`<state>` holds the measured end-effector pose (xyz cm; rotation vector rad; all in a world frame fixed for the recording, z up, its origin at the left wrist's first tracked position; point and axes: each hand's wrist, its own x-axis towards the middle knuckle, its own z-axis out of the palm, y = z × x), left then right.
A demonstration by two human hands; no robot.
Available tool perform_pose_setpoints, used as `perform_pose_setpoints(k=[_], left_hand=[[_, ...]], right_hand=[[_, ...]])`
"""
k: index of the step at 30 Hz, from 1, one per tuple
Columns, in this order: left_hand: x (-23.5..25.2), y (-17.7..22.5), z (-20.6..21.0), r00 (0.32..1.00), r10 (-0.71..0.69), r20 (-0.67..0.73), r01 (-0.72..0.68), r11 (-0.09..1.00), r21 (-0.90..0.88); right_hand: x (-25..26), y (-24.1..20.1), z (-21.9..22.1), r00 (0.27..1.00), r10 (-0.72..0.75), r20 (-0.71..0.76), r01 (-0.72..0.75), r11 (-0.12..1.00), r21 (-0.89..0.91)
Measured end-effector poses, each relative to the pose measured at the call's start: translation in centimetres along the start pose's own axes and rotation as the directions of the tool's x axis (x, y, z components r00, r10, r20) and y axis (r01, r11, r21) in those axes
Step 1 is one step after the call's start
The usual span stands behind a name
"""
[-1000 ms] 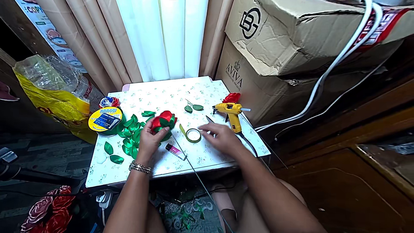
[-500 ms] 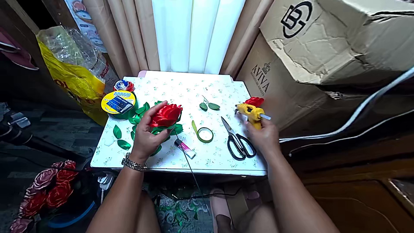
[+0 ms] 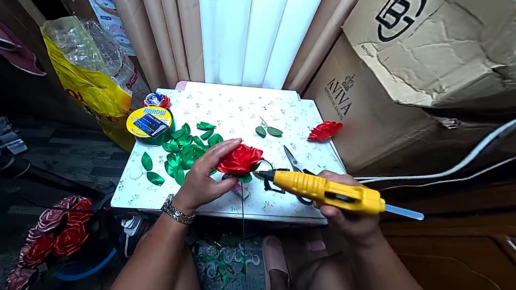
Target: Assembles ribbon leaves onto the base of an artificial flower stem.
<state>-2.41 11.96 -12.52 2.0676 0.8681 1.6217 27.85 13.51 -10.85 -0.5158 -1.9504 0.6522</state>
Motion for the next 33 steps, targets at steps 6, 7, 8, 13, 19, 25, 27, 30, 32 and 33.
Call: perform_pose_setpoints(k=[6, 7, 8, 13, 19, 25, 27, 30, 32, 33], left_hand=[[-0.1, 0.1, 0.2, 1.000, 0.017, 0.003, -0.017, 0.998, 0.060], [-0.1, 0.1, 0.2, 1.000, 0.018, 0.006, -0.018, 0.997, 0.073], [-0.1, 0.1, 0.3, 1.000, 0.018, 0.009, -0.018, 0.997, 0.080], [-0.1, 0.0, 0.4, 1.000, 0.008, 0.020, -0.010, 0.995, 0.101], [-0.1, -0.2, 0.3, 1.000, -0.002, 0.029, -0.001, 0.995, 0.101], [-0.1, -0.2, 0.3, 1.000, -0.016, 0.018, 0.014, 0.995, 0.098], [-0.1, -0.2, 0.3, 1.000, -0.023, 0.012, 0.022, 0.995, 0.097], [-0.1, -0.3, 0.3, 1.000, -0.027, 0.007, 0.027, 0.995, 0.096], [-0.2, -0.4, 0.4, 0.999, -0.037, 0.003, 0.036, 0.993, 0.116], [-0.2, -0.5, 0.4, 0.999, -0.047, 0.003, 0.047, 0.991, 0.125]], right_hand=[[0.5, 0.0, 0.4, 0.999, -0.042, 0.024, 0.045, 0.993, -0.113], [0.5, 0.0, 0.5, 0.998, -0.048, 0.029, 0.051, 0.990, -0.130], [0.6, 0.1, 0.5, 0.998, -0.059, 0.035, 0.063, 0.987, -0.149], [0.7, 0.5, 0.9, 0.996, -0.082, 0.040, 0.089, 0.974, -0.207], [0.8, 0.5, 1.0, 0.995, -0.090, 0.037, 0.097, 0.965, -0.243], [0.9, 0.6, 0.8, 0.996, -0.084, 0.025, 0.088, 0.963, -0.254], [0.9, 0.7, 0.7, 0.996, -0.089, 0.023, 0.092, 0.960, -0.266], [1.0, 0.6, 0.6, 0.993, -0.114, 0.036, 0.119, 0.945, -0.305], [1.1, 0.3, 0.6, 0.989, -0.139, 0.053, 0.149, 0.916, -0.372], [1.2, 0.1, 0.6, 0.986, -0.151, 0.072, 0.168, 0.889, -0.426]])
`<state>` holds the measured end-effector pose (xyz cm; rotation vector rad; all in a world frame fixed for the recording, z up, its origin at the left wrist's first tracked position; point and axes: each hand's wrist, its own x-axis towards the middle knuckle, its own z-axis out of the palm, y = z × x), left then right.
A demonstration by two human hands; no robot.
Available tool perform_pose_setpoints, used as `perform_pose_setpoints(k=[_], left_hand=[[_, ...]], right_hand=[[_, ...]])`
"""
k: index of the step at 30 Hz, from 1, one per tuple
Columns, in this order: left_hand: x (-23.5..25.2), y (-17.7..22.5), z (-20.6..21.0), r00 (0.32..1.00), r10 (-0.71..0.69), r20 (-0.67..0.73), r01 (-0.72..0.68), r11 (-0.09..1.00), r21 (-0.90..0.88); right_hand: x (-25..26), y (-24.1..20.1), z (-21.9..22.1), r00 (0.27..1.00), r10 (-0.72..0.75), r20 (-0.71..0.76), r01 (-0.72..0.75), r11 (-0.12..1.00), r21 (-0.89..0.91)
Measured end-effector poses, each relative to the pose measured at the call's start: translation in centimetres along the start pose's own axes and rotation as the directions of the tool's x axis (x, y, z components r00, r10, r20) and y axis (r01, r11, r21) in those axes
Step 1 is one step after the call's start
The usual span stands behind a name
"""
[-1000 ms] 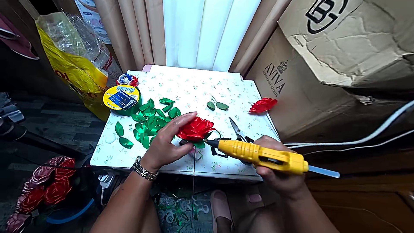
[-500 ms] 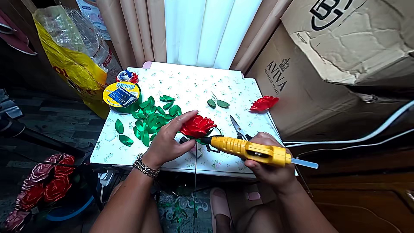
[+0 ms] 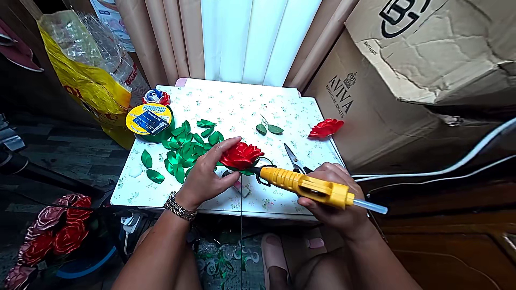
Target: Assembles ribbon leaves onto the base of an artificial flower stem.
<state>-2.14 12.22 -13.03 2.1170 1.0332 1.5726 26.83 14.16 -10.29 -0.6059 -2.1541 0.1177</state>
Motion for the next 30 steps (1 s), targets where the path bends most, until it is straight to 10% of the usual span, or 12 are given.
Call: perform_pose_setpoints(k=[6, 11, 15, 24, 27, 30], left_hand=[[0.2, -0.6, 0.4, 0.995, -0.098, -0.012, 0.098, 0.994, 0.040], [0.3, -1.1, 0.1, 0.969, -0.238, -0.067, 0.231, 0.969, -0.089], [0.2, -1.3, -0.1, 0.915, -0.386, -0.117, 0.341, 0.895, -0.287], [0.9, -1.2, 0.5, 0.686, -0.727, -0.042, 0.562, 0.566, -0.603], [0.9, -1.3, 0.7, 0.662, -0.747, 0.061, 0.598, 0.476, -0.645], [1.0, -0.6, 1.0, 0.644, -0.749, 0.154, 0.651, 0.432, -0.624]], right_hand=[[0.5, -1.7, -0.6, 0.996, -0.075, 0.054, 0.087, 0.959, -0.270], [-0.2, -0.4, -0.9, 0.970, 0.234, -0.065, -0.204, 0.931, 0.301], [-0.3, 2.9, -1.2, 0.816, 0.538, -0.210, -0.381, 0.775, 0.504], [-2.7, 10.1, -0.8, 0.422, 0.907, 0.002, -0.903, 0.420, 0.084], [-2.8, 9.5, -0.3, 0.467, 0.876, -0.122, -0.880, 0.474, 0.038], [-2.1, 6.3, -0.8, 0.686, 0.581, -0.438, -0.687, 0.716, -0.126]])
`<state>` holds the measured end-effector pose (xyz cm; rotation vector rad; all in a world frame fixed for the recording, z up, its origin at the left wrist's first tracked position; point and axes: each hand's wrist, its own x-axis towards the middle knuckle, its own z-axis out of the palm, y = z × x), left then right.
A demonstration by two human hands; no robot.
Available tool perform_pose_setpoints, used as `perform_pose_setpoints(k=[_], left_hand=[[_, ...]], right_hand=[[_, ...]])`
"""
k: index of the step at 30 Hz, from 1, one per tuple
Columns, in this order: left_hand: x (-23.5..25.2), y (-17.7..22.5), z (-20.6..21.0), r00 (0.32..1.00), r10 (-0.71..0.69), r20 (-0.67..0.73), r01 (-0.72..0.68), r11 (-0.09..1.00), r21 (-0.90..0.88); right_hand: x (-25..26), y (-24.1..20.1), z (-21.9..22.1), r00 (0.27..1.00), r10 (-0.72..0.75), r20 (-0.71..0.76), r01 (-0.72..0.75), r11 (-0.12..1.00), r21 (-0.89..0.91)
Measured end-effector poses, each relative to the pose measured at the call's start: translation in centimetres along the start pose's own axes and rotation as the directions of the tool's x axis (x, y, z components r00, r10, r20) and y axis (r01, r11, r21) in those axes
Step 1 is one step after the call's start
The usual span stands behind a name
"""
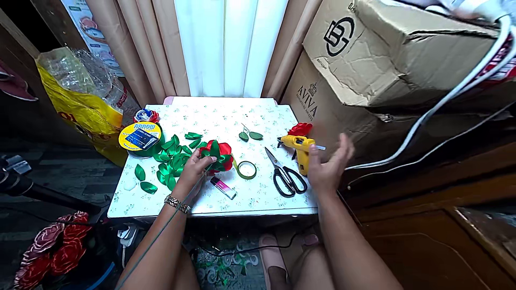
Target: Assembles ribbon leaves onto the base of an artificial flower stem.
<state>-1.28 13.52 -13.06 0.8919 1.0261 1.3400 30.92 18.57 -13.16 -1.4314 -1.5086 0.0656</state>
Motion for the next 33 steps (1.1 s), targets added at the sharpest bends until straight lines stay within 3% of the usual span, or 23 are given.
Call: perform_pose_setpoints(k=[2, 4, 7, 10, 13, 23, 30, 33], left_hand=[[-0.2, -0.3, 0.4, 0.998, -0.025, 0.057, 0.024, 0.999, 0.029], [-0.4, -0.6, 1.0, 0.991, -0.044, 0.127, 0.036, 0.997, 0.068], [-0.6, -0.9, 1.9, 0.966, -0.110, 0.232, 0.084, 0.989, 0.118], [-0.9, -0.9, 2.5, 0.952, -0.155, 0.264, 0.126, 0.984, 0.123], [-1.0, -0.7, 2.4, 0.949, -0.166, 0.268, 0.146, 0.985, 0.090], [-1.3, -0.3, 2.4, 0.957, -0.148, 0.250, 0.134, 0.988, 0.073], [-1.2, -0.3, 2.4, 0.960, -0.148, 0.239, 0.134, 0.988, 0.073], [-1.3, -0.4, 2.4, 0.959, -0.143, 0.244, 0.127, 0.989, 0.081]], right_hand=[[-0.9, -1.7, -0.5, 0.936, -0.333, -0.118, 0.336, 0.942, 0.006], [-2.0, -3.9, -0.1, 0.847, -0.532, 0.022, 0.521, 0.836, 0.172], [-3.7, -6.6, 2.1, 0.724, -0.644, 0.247, 0.519, 0.744, 0.420], [-4.3, -7.0, 4.1, 0.650, -0.695, 0.309, 0.536, 0.706, 0.462], [-4.5, -6.8, 4.9, 0.657, -0.681, 0.322, 0.508, 0.716, 0.479], [-5.7, -6.8, 5.5, 0.759, -0.479, 0.442, 0.145, 0.786, 0.601], [-5.3, -7.6, 5.3, 0.737, -0.579, 0.347, 0.331, 0.758, 0.562], [-5.7, -7.2, 5.7, 0.739, -0.570, 0.359, 0.329, 0.770, 0.546]])
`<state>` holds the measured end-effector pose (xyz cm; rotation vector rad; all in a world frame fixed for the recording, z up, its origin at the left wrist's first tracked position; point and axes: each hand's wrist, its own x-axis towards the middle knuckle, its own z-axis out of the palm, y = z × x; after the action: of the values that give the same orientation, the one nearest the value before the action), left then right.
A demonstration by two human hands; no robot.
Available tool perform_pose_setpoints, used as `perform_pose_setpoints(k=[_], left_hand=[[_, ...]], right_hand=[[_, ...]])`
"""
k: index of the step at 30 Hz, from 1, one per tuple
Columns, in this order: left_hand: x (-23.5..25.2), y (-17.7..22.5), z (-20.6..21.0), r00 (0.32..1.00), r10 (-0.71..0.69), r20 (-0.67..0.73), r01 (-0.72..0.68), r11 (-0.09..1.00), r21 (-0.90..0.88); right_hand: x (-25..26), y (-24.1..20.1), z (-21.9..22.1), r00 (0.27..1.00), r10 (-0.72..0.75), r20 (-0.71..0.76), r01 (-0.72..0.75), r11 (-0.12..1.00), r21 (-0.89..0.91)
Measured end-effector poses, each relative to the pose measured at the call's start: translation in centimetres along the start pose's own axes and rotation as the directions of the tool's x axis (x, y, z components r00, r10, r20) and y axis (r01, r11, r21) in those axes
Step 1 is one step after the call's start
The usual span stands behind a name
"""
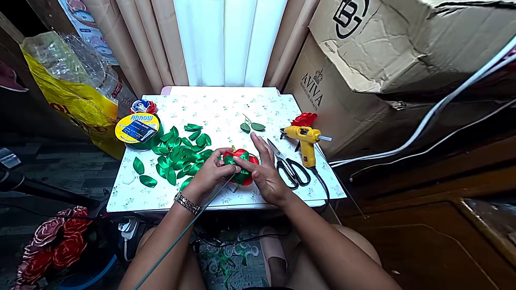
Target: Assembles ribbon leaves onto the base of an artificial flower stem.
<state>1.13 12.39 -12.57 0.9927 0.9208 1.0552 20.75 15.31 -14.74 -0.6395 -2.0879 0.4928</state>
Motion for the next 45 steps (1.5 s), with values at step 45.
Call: perform_pose_setpoints(k=[45], left_hand=[[0.0, -0.1, 0.6, 1.000, 0.023, -0.018, -0.023, 1.000, 0.000]], right_hand=[[0.8, -1.1, 0.2, 0.965, 0.198, -0.173, -0.206, 0.978, -0.030]])
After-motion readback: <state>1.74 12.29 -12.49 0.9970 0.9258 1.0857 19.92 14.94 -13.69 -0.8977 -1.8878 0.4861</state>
